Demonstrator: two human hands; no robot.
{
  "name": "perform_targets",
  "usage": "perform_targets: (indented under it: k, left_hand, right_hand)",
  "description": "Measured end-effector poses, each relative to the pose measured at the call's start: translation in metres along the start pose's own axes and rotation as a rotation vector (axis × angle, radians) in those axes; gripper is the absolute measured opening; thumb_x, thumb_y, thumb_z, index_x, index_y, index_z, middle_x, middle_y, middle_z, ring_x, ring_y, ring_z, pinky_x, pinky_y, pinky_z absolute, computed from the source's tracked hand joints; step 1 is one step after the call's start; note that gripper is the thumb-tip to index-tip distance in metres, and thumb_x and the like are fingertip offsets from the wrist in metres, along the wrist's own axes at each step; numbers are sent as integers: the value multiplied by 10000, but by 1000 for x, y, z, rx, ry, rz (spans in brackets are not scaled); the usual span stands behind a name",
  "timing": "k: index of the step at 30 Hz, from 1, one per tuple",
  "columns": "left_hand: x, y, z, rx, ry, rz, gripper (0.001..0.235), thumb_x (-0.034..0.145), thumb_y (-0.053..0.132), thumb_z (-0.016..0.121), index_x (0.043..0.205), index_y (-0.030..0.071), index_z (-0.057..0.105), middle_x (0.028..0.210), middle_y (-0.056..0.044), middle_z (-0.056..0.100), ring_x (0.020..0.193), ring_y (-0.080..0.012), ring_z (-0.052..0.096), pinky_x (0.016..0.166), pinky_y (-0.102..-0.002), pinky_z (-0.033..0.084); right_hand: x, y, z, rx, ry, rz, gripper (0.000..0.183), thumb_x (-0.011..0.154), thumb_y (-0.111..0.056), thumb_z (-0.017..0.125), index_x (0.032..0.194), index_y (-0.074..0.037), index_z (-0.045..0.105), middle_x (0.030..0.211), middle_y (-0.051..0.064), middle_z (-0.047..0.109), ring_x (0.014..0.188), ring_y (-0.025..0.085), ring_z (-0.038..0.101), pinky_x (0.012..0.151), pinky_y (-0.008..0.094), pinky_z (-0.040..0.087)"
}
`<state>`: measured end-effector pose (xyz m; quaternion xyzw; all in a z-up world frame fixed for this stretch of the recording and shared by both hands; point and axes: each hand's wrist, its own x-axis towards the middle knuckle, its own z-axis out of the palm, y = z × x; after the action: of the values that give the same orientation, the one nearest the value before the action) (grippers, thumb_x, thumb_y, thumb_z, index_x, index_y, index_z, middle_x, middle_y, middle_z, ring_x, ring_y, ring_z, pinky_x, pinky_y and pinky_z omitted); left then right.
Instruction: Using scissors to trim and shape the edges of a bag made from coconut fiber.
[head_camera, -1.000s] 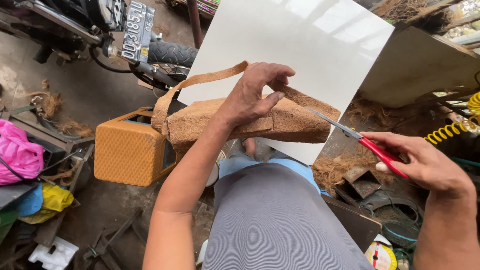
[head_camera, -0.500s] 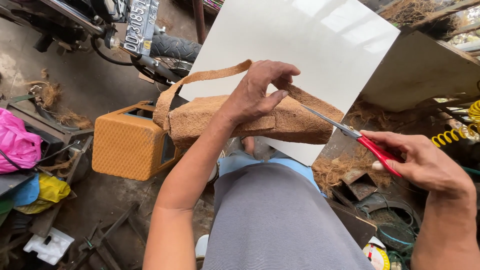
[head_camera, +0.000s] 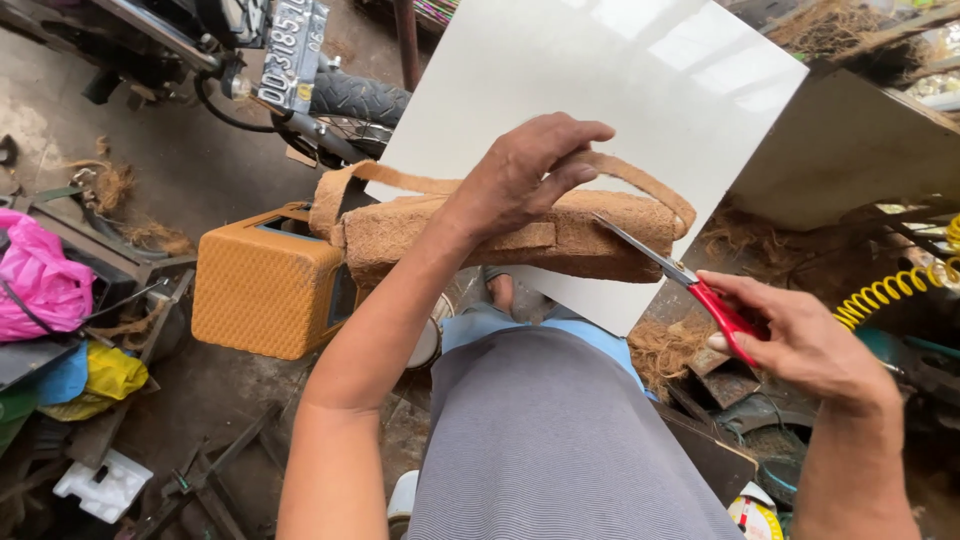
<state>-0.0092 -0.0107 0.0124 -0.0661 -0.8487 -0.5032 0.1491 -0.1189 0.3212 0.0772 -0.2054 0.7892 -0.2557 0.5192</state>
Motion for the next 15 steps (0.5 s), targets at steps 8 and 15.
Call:
perform_targets:
  k: [8, 15]
  left_hand:
    - [13, -23, -13, 355, -298, -31, 563, 927, 459, 656, 1332, 111, 477, 1016, -89, 655, 917, -243, 621, 829, -391, 521]
    - [-6, -60, -39, 435, -366, -286, 173, 834, 59, 665, 976, 101, 575, 905, -79, 652, 898, -305, 578, 882, -448, 415]
  right_hand:
    - [3, 4, 21, -107, 153, 6, 665, 773, -188, 761, 1421, -175, 611, 876, 1, 633, 717, 132, 493, 646, 273, 451]
    - [4, -6, 25, -151, 171, 124, 664, 769, -238, 777, 1415, -249, 621, 880, 22, 647, 714, 165, 492, 673, 291, 436]
